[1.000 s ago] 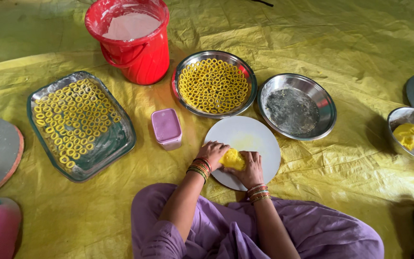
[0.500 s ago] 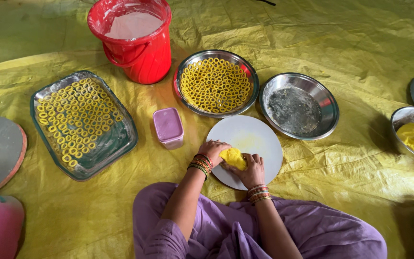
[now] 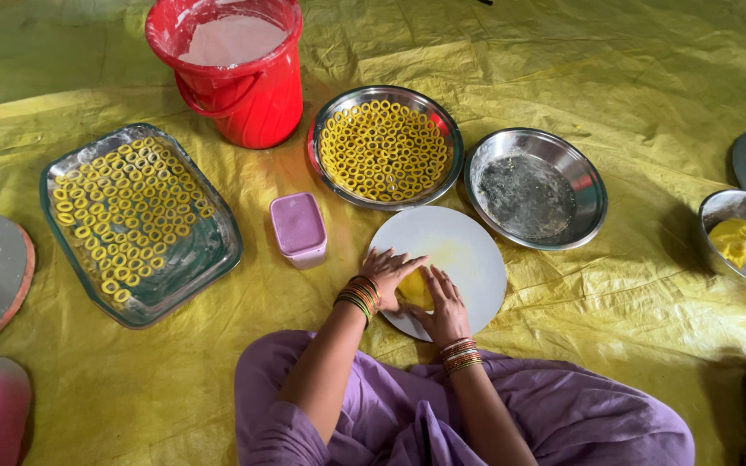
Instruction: The person kneads a yellow dough, rolls it into a thin rope, and forms it into small rings. The rings are placed onto a metal tray. The person repeats this process to create multiple rings.
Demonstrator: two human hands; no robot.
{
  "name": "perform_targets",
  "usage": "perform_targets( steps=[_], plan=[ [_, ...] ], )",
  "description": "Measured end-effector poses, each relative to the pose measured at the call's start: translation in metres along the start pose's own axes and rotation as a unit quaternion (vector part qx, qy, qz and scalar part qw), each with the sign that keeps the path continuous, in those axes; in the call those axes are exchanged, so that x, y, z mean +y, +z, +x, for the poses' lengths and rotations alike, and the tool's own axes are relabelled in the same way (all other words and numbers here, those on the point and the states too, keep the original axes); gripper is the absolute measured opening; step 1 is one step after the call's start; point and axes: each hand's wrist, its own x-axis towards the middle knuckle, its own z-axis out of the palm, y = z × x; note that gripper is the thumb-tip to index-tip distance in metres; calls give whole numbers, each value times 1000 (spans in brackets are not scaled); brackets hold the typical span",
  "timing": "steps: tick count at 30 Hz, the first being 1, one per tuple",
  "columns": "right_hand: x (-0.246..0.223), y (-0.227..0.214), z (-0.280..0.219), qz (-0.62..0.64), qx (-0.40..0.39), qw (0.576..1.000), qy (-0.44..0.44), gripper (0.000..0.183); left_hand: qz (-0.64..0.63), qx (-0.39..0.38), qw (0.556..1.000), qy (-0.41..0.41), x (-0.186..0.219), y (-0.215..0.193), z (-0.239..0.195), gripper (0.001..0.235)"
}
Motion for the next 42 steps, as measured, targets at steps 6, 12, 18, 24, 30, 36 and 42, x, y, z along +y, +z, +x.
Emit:
perform_targets(
  steps=[6, 12, 18, 24, 30, 36, 42],
  plan=[
    [5, -8, 1, 67, 32, 997, 5, 72, -52, 71, 996, -2, -6, 14, 7, 75],
    [3, -20, 5, 153, 39, 986, 58, 57, -163, 114, 979, 33, -28, 30, 18, 56],
    [16, -16, 7, 193, 25, 975, 103, 53, -257, 111, 960, 24, -33, 31, 18, 58],
    [33, -7, 7, 249, 19, 942, 224, 44, -267, 74, 960, -35, -28, 24, 15, 61],
    [65, -14, -3, 411, 85, 831, 365, 42, -305, 134, 943, 18, -35, 25, 12, 62],
    [84, -21, -8, 508, 229, 784, 273, 45, -229, 105, 968, -7, -31, 25, 14, 63],
    [48, -13, 4, -61, 10, 984, 165, 108, -181, 99, 978, 3, -30, 27, 16, 60]
  ],
)
